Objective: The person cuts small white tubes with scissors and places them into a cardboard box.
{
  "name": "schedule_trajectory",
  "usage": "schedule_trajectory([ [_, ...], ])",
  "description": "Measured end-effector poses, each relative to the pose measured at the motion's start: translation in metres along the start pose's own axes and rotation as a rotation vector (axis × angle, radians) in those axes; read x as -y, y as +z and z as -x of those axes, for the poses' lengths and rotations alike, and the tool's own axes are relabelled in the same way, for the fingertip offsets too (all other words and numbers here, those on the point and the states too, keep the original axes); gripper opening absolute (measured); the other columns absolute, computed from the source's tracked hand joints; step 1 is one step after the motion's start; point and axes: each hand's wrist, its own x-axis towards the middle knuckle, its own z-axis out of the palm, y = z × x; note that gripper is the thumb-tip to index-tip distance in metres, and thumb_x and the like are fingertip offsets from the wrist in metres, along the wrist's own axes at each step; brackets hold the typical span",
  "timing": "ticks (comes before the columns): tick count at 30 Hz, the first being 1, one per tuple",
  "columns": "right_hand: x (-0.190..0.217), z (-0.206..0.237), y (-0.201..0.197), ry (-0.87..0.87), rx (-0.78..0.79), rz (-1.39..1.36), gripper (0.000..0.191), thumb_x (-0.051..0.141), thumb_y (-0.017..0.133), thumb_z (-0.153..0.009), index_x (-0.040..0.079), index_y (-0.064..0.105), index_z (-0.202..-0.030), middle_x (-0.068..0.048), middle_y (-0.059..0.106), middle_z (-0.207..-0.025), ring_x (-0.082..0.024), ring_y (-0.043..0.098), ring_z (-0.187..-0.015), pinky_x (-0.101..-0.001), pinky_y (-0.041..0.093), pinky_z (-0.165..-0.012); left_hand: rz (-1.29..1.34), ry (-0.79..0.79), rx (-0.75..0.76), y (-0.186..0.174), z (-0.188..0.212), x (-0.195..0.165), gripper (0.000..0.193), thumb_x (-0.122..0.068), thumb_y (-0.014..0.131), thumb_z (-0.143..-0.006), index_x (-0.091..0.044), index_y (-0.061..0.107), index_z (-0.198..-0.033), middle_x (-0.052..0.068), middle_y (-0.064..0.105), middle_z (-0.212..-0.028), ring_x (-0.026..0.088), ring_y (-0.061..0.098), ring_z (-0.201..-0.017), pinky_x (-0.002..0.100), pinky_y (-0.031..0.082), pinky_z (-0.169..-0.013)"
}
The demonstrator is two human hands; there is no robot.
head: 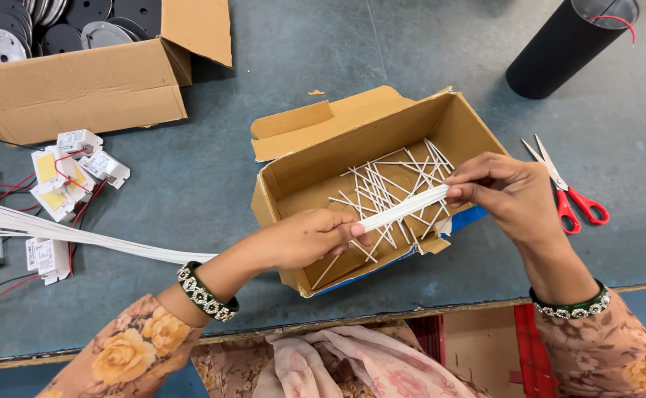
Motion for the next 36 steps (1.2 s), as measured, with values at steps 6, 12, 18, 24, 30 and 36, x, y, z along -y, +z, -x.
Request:
schedule_trajectory([
  [6,0.002,-0.002,0.000,0.016,-0.018,0.013,0.017,-0.011,0.072,-0.086,-0.005,0.075,-0.101,-0.014,0.073,-0.096,-0.018,0.073,-0.084,-0.0279,0.062,-0.078,0.034,0.073,-0.003,0.002,0.003,0.004,0.040,-0.037,0.046,-0.107,-0.009,0.074,-0.111,-0.003,0.054,-0.076,0.008,0.050,-0.073,0.025,0.048,-0.069],
  [12,0.006,-0.002,0.002,0.018,-0.027,0.004,0.016,-0.011,0.072,-0.086,-0.005,0.075,-0.100,-0.014,0.073,-0.099,-0.017,0.073,-0.083,-0.0282,0.063,-0.077,0.128,-0.105,0.050,-0.001,-0.008,-0.004,0.042,-0.044,0.044,-0.104,-0.012,0.070,-0.115,-0.004,0.052,-0.071,0.008,0.045,-0.060,0.025,0.041,-0.054],
  [18,0.007,0.002,0.005,-0.018,-0.014,0.005,0.015,-0.010,0.072,-0.086,-0.005,0.075,-0.100,-0.014,0.073,-0.101,-0.018,0.073,-0.086,-0.0283,0.063,-0.079,0.079,-0.017,0.029,0.011,-0.036,-0.017,0.048,-0.047,0.044,-0.105,-0.009,0.073,-0.110,-0.004,0.051,-0.068,0.008,0.045,-0.059,0.026,0.040,-0.052],
  [24,0.005,0.005,-0.005,-0.011,-0.028,0.043,0.015,-0.011,0.074,-0.085,-0.005,0.075,-0.099,-0.014,0.073,-0.099,-0.018,0.072,-0.087,-0.0283,0.062,-0.078,0.082,0.046,0.104,0.010,-0.033,-0.010,0.041,-0.039,0.046,-0.106,-0.007,0.073,-0.108,-0.003,0.051,-0.071,0.009,0.046,-0.064,0.026,0.042,-0.057],
  [30,0.005,0.005,-0.002,-0.038,0.000,-0.063,0.019,-0.010,0.071,-0.088,-0.004,0.073,-0.107,-0.014,0.073,-0.105,-0.019,0.074,-0.091,-0.0296,0.064,-0.083,0.069,-0.010,0.034,0.012,-0.025,-0.011,0.038,-0.038,0.046,-0.107,-0.008,0.065,-0.094,-0.004,0.052,-0.072,0.007,0.045,-0.065,0.024,0.042,-0.056],
  [36,-0.006,0.025,-0.052,-0.018,-0.282,0.001,0.034,0.002,0.066,-0.092,0.007,0.066,-0.125,-0.007,0.074,-0.117,-0.015,0.074,-0.097,-0.0262,0.062,-0.082,0.264,-0.219,0.058,0.004,-0.013,-0.019,0.035,-0.040,0.047,-0.105,-0.008,0.060,-0.094,-0.005,0.039,-0.071,0.006,0.033,-0.059,0.023,0.031,-0.049],
])
